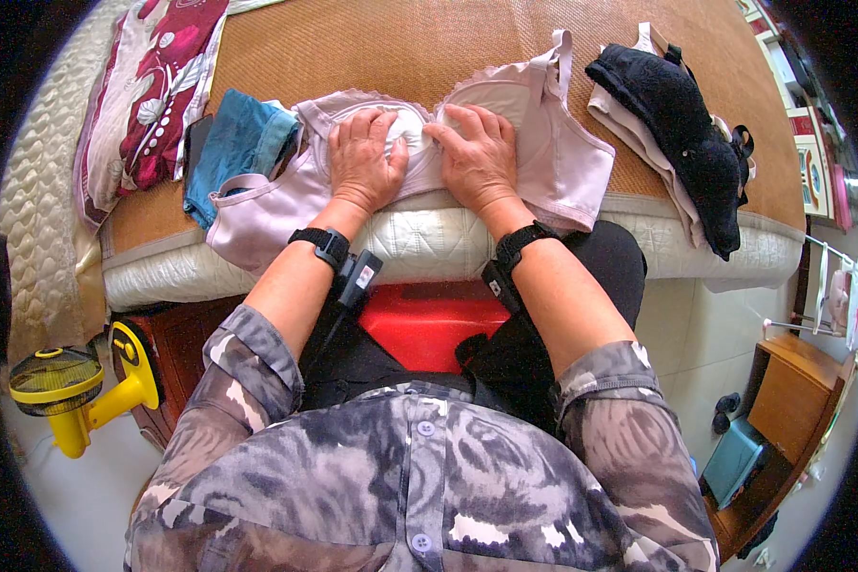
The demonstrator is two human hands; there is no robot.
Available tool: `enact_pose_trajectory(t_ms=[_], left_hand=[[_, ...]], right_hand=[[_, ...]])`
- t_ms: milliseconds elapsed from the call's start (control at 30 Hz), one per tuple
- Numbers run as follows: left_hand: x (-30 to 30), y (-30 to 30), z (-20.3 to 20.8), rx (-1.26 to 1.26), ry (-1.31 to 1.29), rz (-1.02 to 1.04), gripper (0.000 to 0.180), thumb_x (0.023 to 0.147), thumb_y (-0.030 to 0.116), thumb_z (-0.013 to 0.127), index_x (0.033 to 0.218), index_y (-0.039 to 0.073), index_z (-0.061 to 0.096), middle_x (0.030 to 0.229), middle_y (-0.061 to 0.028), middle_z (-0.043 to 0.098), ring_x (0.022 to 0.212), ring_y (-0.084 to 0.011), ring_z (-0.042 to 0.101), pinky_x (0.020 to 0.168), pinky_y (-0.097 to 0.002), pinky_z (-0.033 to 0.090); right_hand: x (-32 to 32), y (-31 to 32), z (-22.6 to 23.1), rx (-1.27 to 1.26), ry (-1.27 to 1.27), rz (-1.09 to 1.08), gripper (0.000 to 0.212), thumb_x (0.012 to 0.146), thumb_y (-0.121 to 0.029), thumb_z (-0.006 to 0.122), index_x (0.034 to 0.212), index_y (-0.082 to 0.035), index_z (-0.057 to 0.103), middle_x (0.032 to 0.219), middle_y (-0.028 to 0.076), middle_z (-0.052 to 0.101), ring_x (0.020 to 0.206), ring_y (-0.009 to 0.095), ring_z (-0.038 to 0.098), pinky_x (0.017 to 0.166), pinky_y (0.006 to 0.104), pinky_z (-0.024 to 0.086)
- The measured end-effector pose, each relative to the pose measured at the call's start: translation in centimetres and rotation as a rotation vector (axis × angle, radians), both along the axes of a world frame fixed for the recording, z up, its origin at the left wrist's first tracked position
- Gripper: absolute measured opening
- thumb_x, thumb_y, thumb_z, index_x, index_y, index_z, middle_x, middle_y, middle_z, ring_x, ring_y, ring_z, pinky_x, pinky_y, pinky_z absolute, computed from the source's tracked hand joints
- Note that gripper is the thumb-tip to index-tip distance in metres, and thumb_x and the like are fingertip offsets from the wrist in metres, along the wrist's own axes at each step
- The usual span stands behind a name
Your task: The person folds several bras one at a time on a bed. They spread out each bra, align the cups and straps, and stack them neatly.
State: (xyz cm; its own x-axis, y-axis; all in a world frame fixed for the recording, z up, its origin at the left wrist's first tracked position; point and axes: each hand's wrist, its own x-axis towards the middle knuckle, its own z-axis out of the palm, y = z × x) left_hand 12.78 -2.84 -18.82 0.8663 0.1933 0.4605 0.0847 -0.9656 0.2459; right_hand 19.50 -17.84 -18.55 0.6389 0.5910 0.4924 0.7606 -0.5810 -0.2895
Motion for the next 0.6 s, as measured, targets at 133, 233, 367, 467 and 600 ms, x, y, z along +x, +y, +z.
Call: enact_pose_trajectory(t_ms=[133, 233, 367, 467, 600], left_hand=[[0.03, -0.04, 0.16, -0.015, 0.031, 0.005, 0.033, 0.069, 0.027, 0.053, 0.098, 0.011, 0.054, 0.102, -0.0061, 0.049, 0.101, -0.0215, 0.044, 0.088, -0.0369, 0.029], [0.06, -0.05, 0.2, -0.021, 0.042, 0.005, 0.031, 0.07, 0.027, 0.053, 0.096, 0.011, 0.054, 0.101, -0.0058, 0.049, 0.101, -0.0213, 0.044, 0.088, -0.0366, 0.029], [0.04, -0.01, 0.07, -0.011, 0.011, 0.001, 0.034, 0.069, 0.027, 0.053, 0.099, 0.01, 0.054, 0.102, -0.0061, 0.05, 0.101, -0.0214, 0.044, 0.088, -0.0367, 0.029], [0.05, 0.05, -0.04, 0.001, -0.001, 0.001, 0.035, 0.07, 0.027, 0.053, 0.101, 0.01, 0.054, 0.103, -0.0064, 0.05, 0.101, -0.0216, 0.044, 0.088, -0.0369, 0.029], [0.04, 0.01, 0.08, -0.008, 0.013, -0.001, 0.035, 0.069, 0.026, 0.054, 0.101, 0.01, 0.054, 0.103, -0.0066, 0.05, 0.101, -0.0219, 0.044, 0.089, -0.0372, 0.029]], right_hand=[[0.02, -0.01, 0.0, -0.003, 0.0, 0.0, 0.026, 0.07, -0.011, 0.056, 0.089, -0.027, 0.063, 0.105, 0.0, 0.054, 0.102, 0.02, 0.047, 0.088, 0.035, 0.032], [0.04, -0.06, -0.06, 0.0, -0.004, 0.002, 0.026, 0.069, -0.01, 0.056, 0.089, -0.027, 0.063, 0.105, 0.0, 0.054, 0.102, 0.02, 0.046, 0.088, 0.035, 0.032], [0.01, -0.03, -0.02, 0.0, -0.002, 0.004, 0.027, 0.069, -0.01, 0.056, 0.089, -0.027, 0.063, 0.105, 0.0, 0.054, 0.102, 0.02, 0.046, 0.088, 0.0351, 0.032], [0.04, 0.01, -0.04, 0.003, -0.001, 0.005, 0.027, 0.069, -0.01, 0.056, 0.089, -0.027, 0.063, 0.105, 0.0, 0.054, 0.102, 0.02, 0.046, 0.088, 0.0352, 0.032], [0.01, 0.03, -0.07, 0.0, 0.001, 0.002, 0.027, 0.069, -0.009, 0.056, 0.089, -0.027, 0.063, 0.105, 0.0, 0.054, 0.102, 0.02, 0.046, 0.088, 0.0353, 0.032]])
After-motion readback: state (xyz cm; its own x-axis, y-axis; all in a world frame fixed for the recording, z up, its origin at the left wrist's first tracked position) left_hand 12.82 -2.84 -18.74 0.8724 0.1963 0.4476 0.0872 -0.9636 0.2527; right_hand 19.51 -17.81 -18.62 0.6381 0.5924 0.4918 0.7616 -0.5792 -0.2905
